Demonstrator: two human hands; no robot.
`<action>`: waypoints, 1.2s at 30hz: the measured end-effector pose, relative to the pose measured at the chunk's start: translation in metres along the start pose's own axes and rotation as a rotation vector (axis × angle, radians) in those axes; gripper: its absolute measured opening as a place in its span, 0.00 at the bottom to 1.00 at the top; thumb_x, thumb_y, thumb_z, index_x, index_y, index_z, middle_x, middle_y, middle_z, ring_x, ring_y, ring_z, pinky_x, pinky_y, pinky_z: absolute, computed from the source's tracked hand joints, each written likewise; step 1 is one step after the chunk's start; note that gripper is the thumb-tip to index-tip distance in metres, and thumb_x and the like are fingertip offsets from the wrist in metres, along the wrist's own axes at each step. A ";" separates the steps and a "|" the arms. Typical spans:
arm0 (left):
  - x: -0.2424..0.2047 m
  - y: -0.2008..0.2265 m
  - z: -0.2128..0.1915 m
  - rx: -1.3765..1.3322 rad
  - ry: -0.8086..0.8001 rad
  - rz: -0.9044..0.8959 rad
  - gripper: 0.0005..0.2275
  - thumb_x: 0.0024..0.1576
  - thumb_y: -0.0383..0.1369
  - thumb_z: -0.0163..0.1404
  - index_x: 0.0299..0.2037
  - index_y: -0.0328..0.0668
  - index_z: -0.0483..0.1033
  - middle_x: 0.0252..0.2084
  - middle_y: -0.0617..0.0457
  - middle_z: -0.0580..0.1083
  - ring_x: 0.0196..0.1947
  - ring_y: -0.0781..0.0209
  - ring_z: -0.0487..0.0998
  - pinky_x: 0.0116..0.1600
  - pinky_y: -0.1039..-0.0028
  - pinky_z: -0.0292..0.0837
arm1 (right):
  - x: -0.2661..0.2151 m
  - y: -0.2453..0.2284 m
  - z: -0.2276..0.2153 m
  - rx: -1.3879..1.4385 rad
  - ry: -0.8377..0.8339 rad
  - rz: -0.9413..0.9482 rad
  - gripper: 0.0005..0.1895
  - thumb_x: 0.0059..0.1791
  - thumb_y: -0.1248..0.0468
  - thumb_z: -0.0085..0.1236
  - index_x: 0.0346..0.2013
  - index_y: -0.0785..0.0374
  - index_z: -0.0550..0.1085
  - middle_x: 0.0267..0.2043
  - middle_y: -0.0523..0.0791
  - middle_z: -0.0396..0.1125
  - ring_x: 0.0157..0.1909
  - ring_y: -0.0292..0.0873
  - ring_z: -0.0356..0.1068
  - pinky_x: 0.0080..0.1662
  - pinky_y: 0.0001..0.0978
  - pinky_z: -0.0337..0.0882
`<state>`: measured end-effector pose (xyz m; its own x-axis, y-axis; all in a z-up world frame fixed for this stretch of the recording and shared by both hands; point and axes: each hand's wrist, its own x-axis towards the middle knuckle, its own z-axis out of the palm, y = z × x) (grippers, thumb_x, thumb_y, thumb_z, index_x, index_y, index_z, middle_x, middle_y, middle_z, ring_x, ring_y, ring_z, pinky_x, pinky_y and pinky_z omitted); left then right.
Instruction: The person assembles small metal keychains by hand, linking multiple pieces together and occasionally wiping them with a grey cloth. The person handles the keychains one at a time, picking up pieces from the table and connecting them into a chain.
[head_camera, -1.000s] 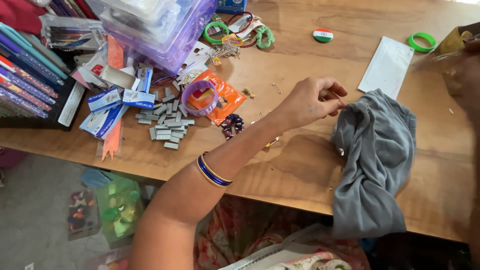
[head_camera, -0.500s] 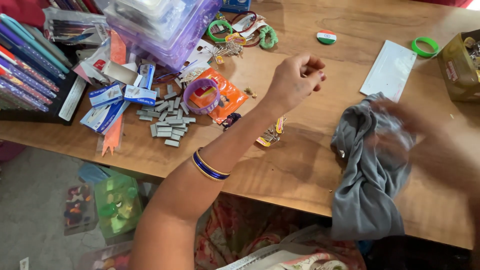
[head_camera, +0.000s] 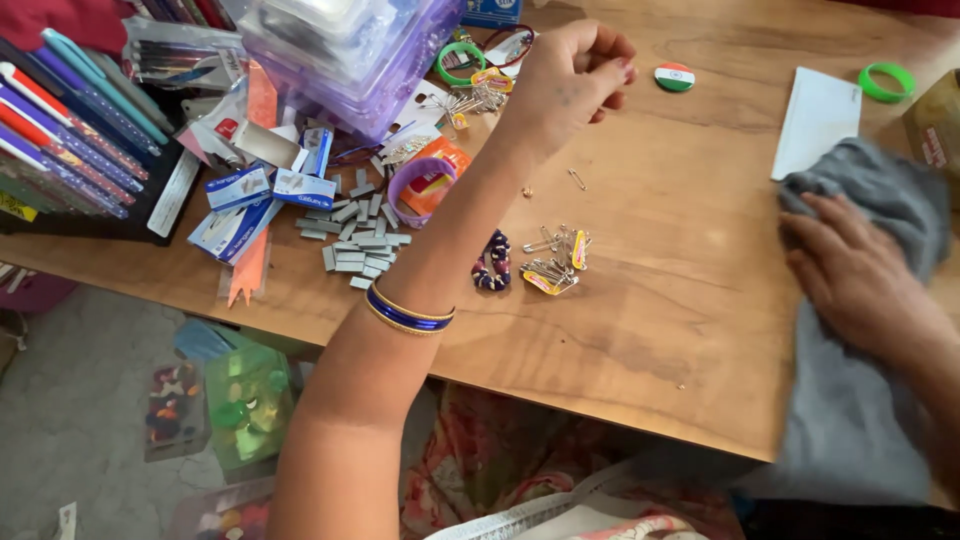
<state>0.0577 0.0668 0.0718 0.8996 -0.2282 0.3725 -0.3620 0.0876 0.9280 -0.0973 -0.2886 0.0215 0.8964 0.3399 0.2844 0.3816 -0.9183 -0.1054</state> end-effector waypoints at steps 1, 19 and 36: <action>0.003 -0.003 -0.004 0.109 0.015 0.065 0.05 0.58 0.28 0.56 0.40 0.35 0.78 0.33 0.54 0.81 0.29 0.69 0.82 0.32 0.77 0.78 | 0.002 0.000 -0.003 -0.073 0.016 0.016 0.24 0.55 0.57 0.47 0.65 0.60 0.67 0.75 0.53 0.55 0.78 0.60 0.50 0.72 0.54 0.54; -0.019 -0.058 -0.042 0.573 0.119 0.243 0.05 0.56 0.23 0.53 0.39 0.37 0.81 0.33 0.47 0.82 0.32 0.59 0.85 0.39 0.72 0.80 | 0.089 -0.175 0.012 0.420 -0.149 -0.519 0.24 0.47 0.68 0.54 0.59 0.59 0.73 0.67 0.49 0.63 0.70 0.56 0.59 0.65 0.49 0.60; -0.031 -0.061 -0.027 0.593 0.046 0.236 0.04 0.55 0.24 0.54 0.38 0.36 0.80 0.33 0.44 0.80 0.34 0.52 0.85 0.39 0.68 0.80 | 0.109 -0.138 0.019 0.493 -0.110 -0.414 0.13 0.45 0.68 0.59 0.44 0.62 0.81 0.55 0.46 0.74 0.51 0.49 0.76 0.51 0.38 0.75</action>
<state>0.0584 0.0943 0.0036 0.7839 -0.2251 0.5787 -0.6135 -0.4241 0.6661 -0.0482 -0.1212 0.0491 0.6609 0.6885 0.2988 0.7355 -0.5149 -0.4404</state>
